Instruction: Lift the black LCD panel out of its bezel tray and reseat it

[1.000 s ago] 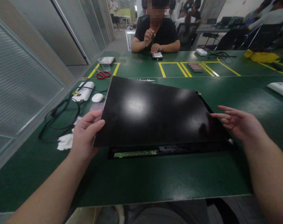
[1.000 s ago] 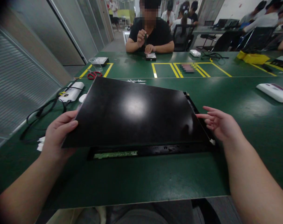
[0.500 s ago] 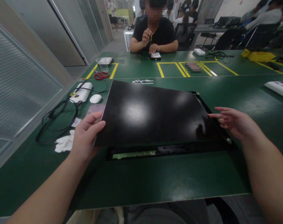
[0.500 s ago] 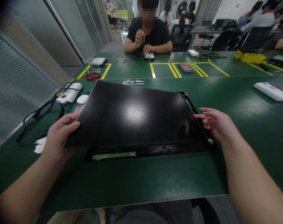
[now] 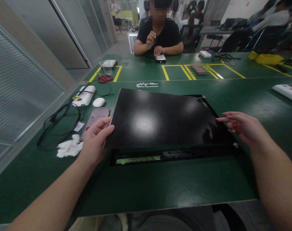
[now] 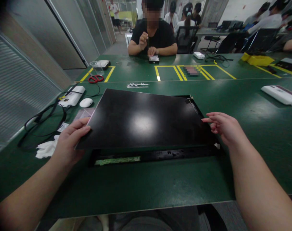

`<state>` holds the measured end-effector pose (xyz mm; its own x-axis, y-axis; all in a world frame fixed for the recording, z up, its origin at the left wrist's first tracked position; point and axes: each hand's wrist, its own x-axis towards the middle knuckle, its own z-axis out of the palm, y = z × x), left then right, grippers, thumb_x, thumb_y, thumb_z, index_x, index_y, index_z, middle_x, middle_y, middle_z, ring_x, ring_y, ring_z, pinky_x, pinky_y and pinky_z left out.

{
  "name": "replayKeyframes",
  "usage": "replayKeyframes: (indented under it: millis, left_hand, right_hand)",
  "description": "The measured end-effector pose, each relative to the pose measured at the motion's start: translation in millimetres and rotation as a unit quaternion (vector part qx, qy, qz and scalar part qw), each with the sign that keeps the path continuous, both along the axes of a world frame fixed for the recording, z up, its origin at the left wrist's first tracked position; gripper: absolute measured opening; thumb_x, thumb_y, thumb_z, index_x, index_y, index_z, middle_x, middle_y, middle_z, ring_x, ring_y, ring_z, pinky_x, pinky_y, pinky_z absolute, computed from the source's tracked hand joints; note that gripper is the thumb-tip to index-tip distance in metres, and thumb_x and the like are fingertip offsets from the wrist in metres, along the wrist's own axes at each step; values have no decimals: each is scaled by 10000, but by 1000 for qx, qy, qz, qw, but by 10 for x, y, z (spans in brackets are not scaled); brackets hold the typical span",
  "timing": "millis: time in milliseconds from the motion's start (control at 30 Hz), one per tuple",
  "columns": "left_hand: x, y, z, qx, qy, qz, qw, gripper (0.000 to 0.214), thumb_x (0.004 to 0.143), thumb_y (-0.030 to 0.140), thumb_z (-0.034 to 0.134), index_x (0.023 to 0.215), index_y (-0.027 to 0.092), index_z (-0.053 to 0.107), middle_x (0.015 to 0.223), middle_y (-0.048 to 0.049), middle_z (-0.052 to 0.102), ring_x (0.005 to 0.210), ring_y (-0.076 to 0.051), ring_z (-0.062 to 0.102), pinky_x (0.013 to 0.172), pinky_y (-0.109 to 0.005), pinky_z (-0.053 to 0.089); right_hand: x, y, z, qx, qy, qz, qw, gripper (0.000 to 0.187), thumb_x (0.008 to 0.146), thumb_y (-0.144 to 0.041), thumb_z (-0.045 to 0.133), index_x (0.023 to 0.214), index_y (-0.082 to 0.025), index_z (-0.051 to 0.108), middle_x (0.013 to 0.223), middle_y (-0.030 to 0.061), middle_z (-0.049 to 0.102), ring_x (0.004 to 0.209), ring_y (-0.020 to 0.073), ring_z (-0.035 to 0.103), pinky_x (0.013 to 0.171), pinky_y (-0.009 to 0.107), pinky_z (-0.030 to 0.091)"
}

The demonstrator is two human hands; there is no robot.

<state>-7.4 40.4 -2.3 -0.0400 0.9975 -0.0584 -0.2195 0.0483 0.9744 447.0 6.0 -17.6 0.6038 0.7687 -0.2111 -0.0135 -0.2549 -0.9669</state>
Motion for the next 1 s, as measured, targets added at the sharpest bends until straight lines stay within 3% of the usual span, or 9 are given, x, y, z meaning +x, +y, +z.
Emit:
replayKeyframes:
  millis: [167,667,833,1000]
  left_hand:
    - [-13,1,-20,-11,4,0,1000,258,664,172,870,902,223,786,750,-29,793,749,-248,775,527,-244,544]
    - [2,27,-45,-22,-2,-27,999,250,639,175,909,863,214,805,809,-50,831,715,-234,772,495,-226,535]
    - [-1,52,-85,-34,18,-31,999,269,655,162,895,899,201,786,818,-40,833,805,-250,796,520,-223,540]
    - [-19,99,-242,-33,37,-54,997,338,655,255,927,941,192,760,866,-37,846,834,-252,809,645,-273,609]
  right_hand:
    - [-35,-5,25,4,-13,-7,1000,110,707,-143,699,810,-183,702,772,109,781,459,81,472,373,171,356]
    - [-52,-13,-21,-7,-94,-3,996,138,623,-243,743,751,-200,717,798,68,768,492,74,459,411,192,343]
    - [-83,-58,4,-92,-249,40,963,193,669,-362,740,808,-230,762,630,14,655,568,142,531,532,272,399]
    - [-61,-44,20,-152,-332,50,930,271,668,-426,668,847,-251,773,697,21,704,628,207,610,689,384,463]
